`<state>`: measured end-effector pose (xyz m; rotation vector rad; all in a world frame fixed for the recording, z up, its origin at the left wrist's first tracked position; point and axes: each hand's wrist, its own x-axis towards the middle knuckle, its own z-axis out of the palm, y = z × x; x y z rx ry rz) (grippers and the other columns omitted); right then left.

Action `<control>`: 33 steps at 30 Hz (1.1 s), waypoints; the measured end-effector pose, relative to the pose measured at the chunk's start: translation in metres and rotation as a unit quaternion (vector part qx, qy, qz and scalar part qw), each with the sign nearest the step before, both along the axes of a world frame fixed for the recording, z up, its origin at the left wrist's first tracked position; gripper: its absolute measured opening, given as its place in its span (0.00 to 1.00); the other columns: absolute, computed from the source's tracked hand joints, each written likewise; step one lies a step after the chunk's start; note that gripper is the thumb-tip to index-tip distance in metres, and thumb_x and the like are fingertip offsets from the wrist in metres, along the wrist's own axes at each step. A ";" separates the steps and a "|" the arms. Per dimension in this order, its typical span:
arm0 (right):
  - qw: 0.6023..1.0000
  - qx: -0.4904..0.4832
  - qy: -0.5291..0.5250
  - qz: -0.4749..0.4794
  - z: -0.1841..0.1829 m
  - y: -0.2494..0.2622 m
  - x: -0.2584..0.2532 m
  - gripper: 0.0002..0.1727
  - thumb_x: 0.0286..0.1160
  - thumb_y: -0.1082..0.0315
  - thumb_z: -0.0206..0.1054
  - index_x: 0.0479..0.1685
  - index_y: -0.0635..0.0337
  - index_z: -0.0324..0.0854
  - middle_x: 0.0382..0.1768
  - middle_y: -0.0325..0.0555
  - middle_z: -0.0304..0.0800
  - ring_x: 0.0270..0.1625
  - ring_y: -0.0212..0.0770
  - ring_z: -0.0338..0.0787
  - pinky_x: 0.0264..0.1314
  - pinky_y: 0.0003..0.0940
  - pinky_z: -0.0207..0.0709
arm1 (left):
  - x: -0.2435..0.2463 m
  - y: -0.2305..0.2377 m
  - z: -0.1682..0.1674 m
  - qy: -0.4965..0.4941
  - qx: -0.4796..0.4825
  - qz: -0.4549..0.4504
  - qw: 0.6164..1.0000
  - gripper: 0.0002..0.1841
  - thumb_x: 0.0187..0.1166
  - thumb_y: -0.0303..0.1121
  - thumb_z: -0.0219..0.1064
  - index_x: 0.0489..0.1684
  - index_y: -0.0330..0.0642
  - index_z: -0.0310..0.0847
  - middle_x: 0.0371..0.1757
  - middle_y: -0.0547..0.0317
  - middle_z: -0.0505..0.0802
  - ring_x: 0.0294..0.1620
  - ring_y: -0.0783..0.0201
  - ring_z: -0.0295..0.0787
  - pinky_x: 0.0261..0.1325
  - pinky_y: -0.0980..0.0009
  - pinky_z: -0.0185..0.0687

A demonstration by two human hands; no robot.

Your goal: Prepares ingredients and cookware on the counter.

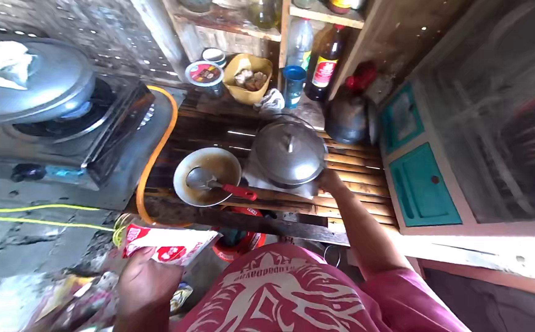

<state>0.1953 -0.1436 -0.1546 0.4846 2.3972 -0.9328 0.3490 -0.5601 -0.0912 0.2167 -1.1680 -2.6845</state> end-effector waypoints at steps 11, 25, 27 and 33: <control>0.998 0.070 -0.002 -0.005 0.000 0.078 0.028 0.26 0.78 0.62 0.74 0.67 0.73 0.78 0.42 0.62 0.89 0.35 0.50 0.88 0.46 0.51 0.84 | -0.016 -0.017 0.002 -0.022 0.071 0.048 0.996 0.13 0.81 0.34 0.50 0.49 0.48 0.83 0.47 0.53 0.95 0.51 0.58 0.95 0.55 0.53 0.92; 0.904 -0.056 0.262 -0.335 -0.005 0.104 0.082 0.19 0.91 0.61 0.57 0.66 0.67 0.79 0.36 0.48 0.87 0.24 0.32 0.80 0.28 0.33 0.78 | -0.082 -0.060 -0.050 -0.164 0.043 -0.038 0.985 0.18 0.89 0.40 0.43 0.60 0.42 0.76 0.49 0.46 0.93 0.50 0.53 0.94 0.55 0.51 0.91; 0.849 -0.057 0.353 -0.389 0.008 0.099 0.090 0.19 0.91 0.63 0.55 0.67 0.70 0.77 0.39 0.47 0.83 0.28 0.30 0.79 0.33 0.31 0.80 | -0.087 -0.061 -0.055 -0.158 0.038 -0.056 0.985 0.20 0.88 0.39 0.43 0.67 0.41 0.73 0.52 0.45 0.92 0.52 0.52 0.93 0.55 0.51 0.90; 0.724 -0.087 0.614 -0.302 0.065 0.086 0.095 0.17 0.87 0.73 0.55 0.66 0.77 0.69 0.47 0.40 0.82 0.37 0.21 0.83 0.43 0.22 0.82 | -0.093 -0.029 -0.066 -0.114 0.080 -0.149 0.979 0.22 0.88 0.39 0.39 0.71 0.42 0.72 0.54 0.43 0.93 0.54 0.49 0.93 0.57 0.50 0.90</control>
